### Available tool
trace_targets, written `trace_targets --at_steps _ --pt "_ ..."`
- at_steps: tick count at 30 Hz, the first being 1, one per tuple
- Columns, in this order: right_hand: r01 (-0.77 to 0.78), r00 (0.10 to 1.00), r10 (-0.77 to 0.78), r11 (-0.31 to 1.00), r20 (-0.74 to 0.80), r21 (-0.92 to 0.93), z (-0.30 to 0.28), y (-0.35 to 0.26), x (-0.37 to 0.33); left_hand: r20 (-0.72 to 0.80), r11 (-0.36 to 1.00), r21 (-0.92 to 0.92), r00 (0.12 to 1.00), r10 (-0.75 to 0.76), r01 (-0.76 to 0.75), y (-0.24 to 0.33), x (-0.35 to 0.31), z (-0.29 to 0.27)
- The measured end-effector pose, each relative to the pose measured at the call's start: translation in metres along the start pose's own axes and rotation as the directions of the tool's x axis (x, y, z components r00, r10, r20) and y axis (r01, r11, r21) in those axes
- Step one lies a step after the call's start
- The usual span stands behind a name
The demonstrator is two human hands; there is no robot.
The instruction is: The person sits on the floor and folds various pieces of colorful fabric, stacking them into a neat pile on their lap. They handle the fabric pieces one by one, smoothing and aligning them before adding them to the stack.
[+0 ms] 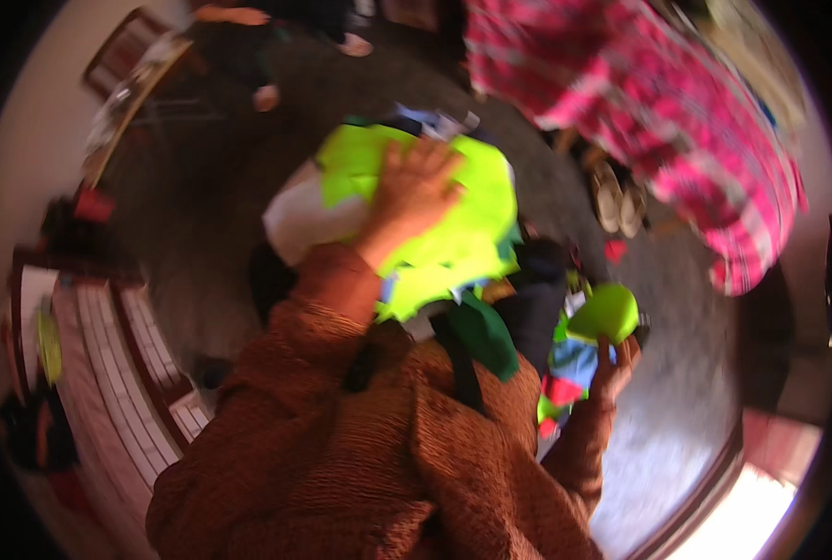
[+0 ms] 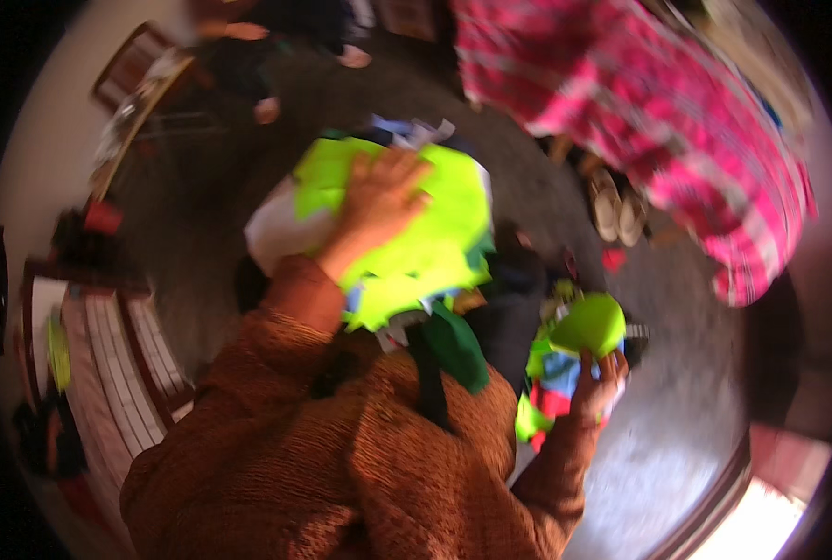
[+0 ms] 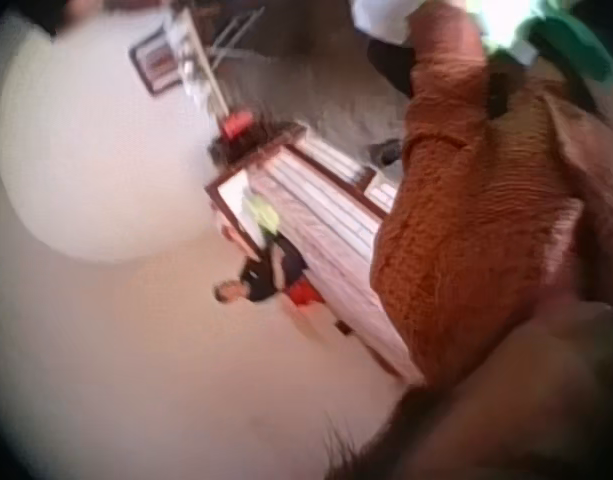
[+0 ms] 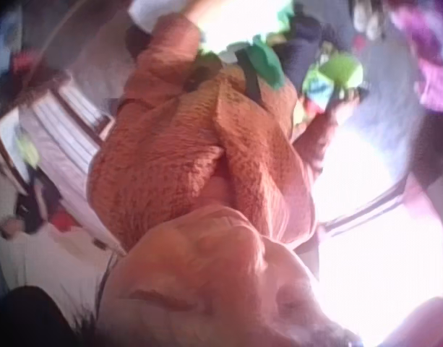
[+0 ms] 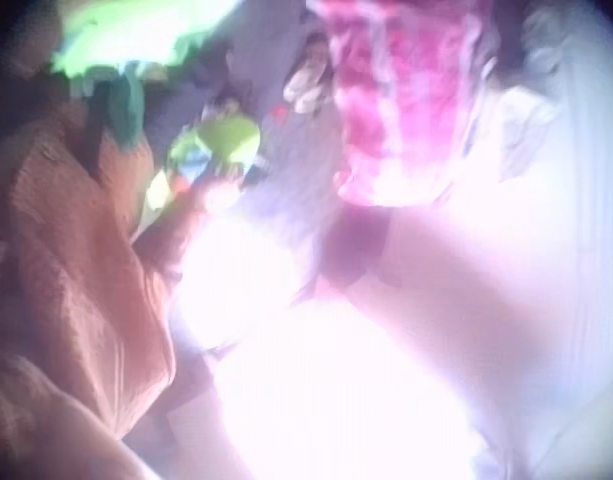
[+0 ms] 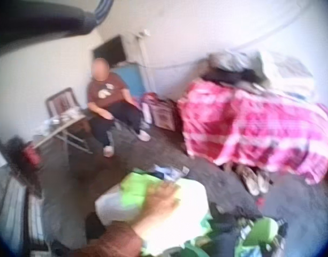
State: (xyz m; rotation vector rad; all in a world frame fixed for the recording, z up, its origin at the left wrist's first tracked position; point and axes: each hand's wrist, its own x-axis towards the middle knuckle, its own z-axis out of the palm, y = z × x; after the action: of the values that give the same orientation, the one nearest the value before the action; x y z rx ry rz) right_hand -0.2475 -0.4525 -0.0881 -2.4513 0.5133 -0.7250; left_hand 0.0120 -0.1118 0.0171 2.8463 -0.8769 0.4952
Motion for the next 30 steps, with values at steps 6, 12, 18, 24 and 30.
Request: trace_targets --at_steps 6,12,18,24,30 --pt "-0.258 0.966 0.233 0.821 0.115 0.51 -0.002 -0.074 0.028 0.059 0.992 -0.071 0.993 -0.099 0.103 -0.004 -0.008 -0.006" --pt "-0.127 0.991 0.056 0.667 0.12 0.734 -0.018 -0.136 0.06 0.108 0.971 -0.205 0.989 -0.104 0.124 -0.009 -0.007 -0.014" --pt "-0.223 0.974 0.104 0.293 0.201 0.93 -0.007 -0.201 0.076 -0.292 0.834 -0.552 0.941 -0.172 -0.019 0.004 -0.025 -0.029" --pt "-0.366 0.93 -0.056 -0.214 0.363 0.906 0.003 -0.262 0.067 0.32 -0.21 -0.92 0.944 0.083 0.331 0.039 -0.085 -0.065" --pt "-0.479 0.875 -0.063 -0.267 0.481 0.836 0.037 -0.258 0.045 0.33 -0.569 -0.701 0.902 0.278 0.431 0.06 -0.096 -0.052"
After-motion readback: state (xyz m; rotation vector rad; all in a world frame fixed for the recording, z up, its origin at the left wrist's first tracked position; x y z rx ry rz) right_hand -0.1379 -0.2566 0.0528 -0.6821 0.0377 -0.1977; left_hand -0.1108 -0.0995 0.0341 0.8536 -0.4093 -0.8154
